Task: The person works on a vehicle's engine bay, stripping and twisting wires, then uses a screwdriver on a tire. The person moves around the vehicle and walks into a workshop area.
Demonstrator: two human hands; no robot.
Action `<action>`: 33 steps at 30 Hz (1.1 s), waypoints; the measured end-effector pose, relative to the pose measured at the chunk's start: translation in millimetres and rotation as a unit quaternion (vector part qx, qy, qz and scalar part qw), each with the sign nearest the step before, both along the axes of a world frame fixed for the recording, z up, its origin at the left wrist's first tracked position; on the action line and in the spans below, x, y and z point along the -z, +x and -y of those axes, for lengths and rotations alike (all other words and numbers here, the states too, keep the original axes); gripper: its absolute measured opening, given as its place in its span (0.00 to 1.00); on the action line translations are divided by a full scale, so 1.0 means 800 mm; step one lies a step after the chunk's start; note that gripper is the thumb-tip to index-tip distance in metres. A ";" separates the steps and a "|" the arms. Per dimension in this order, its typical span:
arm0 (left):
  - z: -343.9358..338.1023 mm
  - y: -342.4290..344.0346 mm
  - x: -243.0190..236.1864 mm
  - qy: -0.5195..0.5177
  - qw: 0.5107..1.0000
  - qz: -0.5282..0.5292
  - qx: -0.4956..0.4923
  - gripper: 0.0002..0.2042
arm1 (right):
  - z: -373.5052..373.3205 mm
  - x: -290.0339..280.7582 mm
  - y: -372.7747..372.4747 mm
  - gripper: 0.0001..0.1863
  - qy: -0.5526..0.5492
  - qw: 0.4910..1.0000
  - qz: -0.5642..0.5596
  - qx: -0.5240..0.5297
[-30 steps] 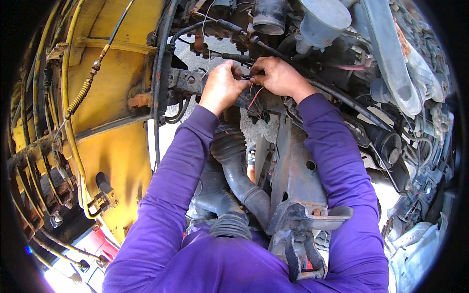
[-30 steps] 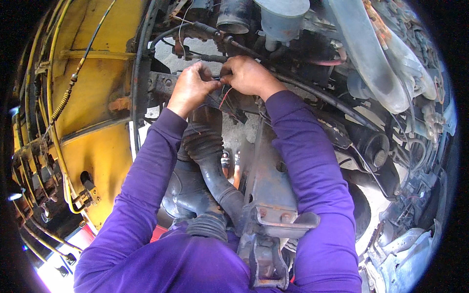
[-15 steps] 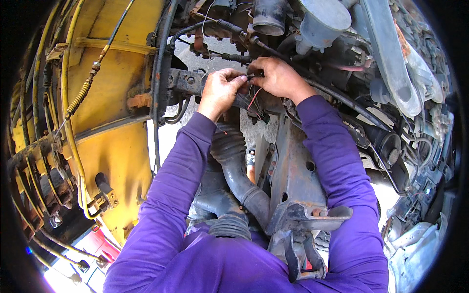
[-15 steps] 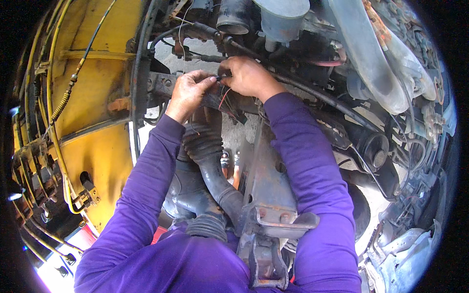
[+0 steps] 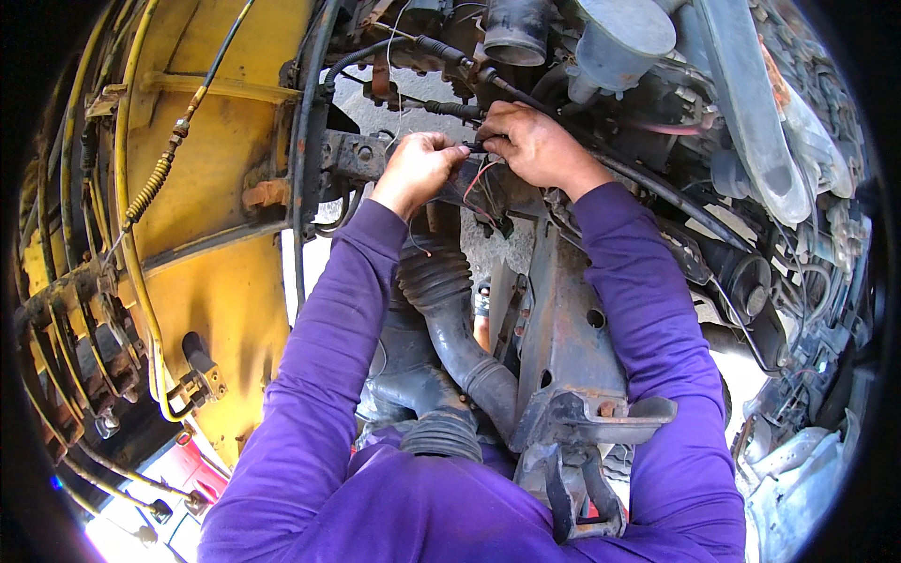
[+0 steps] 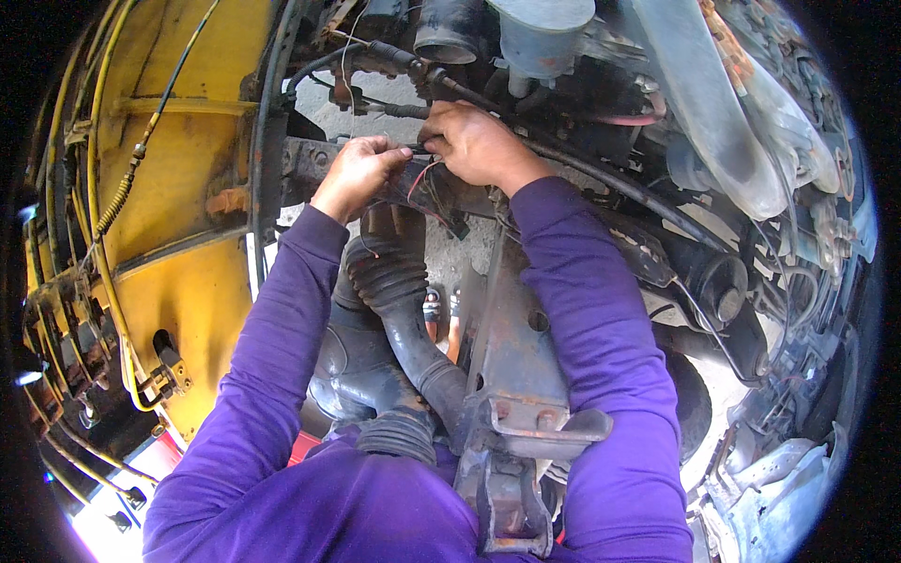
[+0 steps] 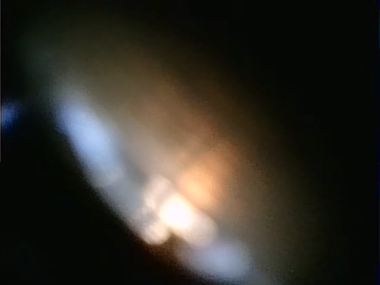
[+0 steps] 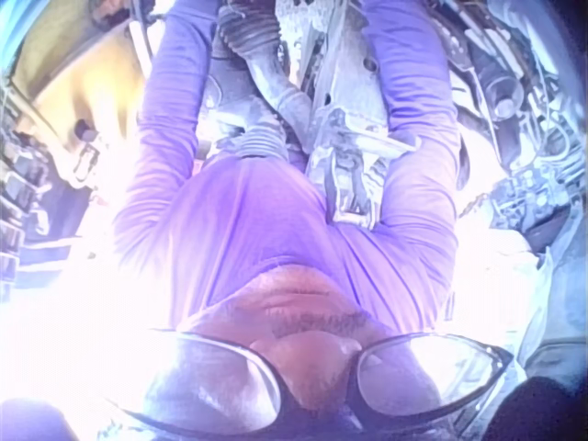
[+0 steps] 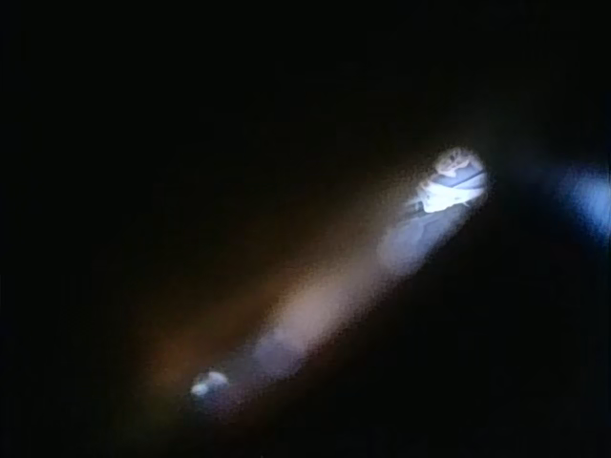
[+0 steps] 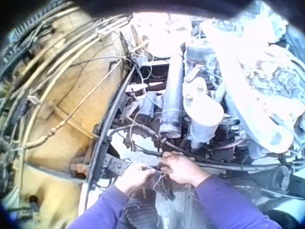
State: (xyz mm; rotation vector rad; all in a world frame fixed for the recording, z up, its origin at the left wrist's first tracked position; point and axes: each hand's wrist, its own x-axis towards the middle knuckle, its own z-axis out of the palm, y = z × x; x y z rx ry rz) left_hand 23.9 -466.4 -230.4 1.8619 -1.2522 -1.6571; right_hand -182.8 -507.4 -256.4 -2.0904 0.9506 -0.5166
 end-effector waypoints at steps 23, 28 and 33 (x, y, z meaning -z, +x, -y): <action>-0.027 -0.015 -0.007 -0.108 0.990 0.092 0.015 0.12 | -0.003 -0.012 0.010 0.16 -0.033 0.997 -0.071 -0.007; -0.013 -0.015 -0.009 -0.087 0.993 0.074 0.026 0.13 | 0.003 -0.015 0.000 0.18 0.048 0.999 -0.023 0.003; -0.008 -0.006 0.009 -0.069 0.997 0.046 0.001 0.13 | 0.006 -0.016 -0.005 0.14 0.050 0.999 0.003 -0.003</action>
